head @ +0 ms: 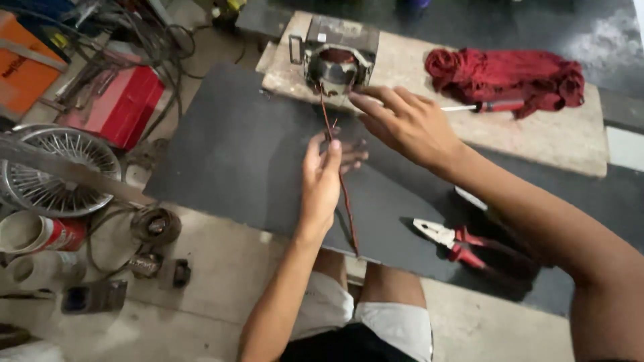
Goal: Repairing an electrical motor by stripping and organizing copper wires
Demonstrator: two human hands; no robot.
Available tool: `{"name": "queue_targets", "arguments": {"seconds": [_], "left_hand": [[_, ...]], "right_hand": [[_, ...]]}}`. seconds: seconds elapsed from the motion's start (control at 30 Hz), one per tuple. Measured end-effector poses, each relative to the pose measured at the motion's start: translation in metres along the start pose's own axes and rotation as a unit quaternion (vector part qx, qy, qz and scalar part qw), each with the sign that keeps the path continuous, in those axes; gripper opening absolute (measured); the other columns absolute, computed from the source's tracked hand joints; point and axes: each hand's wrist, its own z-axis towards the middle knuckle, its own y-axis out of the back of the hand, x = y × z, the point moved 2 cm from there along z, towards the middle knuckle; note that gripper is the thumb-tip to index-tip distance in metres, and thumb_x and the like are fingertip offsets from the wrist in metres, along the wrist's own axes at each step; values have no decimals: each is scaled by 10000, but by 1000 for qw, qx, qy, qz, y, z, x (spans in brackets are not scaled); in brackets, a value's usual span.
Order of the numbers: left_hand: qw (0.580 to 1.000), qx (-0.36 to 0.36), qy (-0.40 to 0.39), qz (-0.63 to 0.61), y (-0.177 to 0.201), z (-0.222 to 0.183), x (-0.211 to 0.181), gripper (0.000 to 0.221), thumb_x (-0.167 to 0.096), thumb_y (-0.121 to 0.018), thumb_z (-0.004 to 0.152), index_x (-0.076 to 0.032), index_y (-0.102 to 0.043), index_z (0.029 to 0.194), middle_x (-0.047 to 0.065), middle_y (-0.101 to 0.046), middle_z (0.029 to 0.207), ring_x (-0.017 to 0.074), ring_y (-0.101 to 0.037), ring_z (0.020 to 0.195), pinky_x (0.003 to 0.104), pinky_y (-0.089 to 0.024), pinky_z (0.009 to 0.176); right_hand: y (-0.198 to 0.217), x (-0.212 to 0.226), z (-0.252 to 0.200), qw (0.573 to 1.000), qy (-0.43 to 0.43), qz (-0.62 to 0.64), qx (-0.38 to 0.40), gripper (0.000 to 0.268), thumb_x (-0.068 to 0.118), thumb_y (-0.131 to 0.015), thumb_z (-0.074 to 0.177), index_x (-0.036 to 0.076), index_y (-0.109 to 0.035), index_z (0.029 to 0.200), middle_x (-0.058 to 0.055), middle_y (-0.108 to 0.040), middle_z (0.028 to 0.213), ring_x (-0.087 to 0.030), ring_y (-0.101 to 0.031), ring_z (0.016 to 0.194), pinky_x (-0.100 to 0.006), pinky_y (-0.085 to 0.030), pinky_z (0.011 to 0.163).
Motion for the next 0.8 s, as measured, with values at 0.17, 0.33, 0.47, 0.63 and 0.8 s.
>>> {"name": "queue_targets", "arguments": {"seconds": [0.17, 0.33, 0.47, 0.63, 0.8], "left_hand": [[999, 36, -21, -5, -11, -10, -3, 508, -175, -396, 1113, -78, -225, 1582, 296, -652, 1206, 310, -743, 994, 284, -603, 830], [988, 52, 63, -131, -11, -1, -3, 294, -85, -469, 1091, -146, -421, 1375, 300, -642, 1286, 393, -693, 1159, 367, -583, 906], [972, 38, 100, -208, -2, 22, 20, 241, -12, -571, 1033, -139, -575, 1238, 215, -649, 1293, 372, -649, 1221, 571, -549, 1025], [977, -2, 92, -191, 4, 42, 19, 245, 17, -639, 990, -47, -636, 1226, 149, -685, 1155, 310, -689, 1112, 612, -578, 1011], [977, -28, 82, -196, 8, 50, 21, 255, 41, -636, 982, -16, -623, 1230, 172, -669, 1151, 335, -686, 1121, 620, -550, 1051]], "right_hand": [[-30, 3, 3, 998, 59, 0, -36, 211, 145, -610, 1051, 141, -716, 1233, -60, -686, 1214, -210, -711, 1022, -279, -593, 782], [-45, -4, -2, 994, 63, 18, -83, 277, 141, -521, 1104, 92, -739, 1268, -82, -730, 1189, -229, -726, 1106, -270, -590, 866], [-72, -14, -12, 997, 34, 44, -57, 275, 147, -504, 1112, 63, -710, 1274, -91, -713, 1143, -237, -725, 1088, -284, -598, 825], [-88, -15, -9, 998, 15, 51, -41, 241, 121, -551, 1087, 43, -686, 1271, -105, -700, 1116, -254, -732, 1063, -301, -610, 789], [-115, -11, -5, 998, 32, 38, -36, 226, 112, -528, 1091, 26, -677, 1238, -120, -684, 1068, -263, -744, 966, -299, -617, 754]]}}
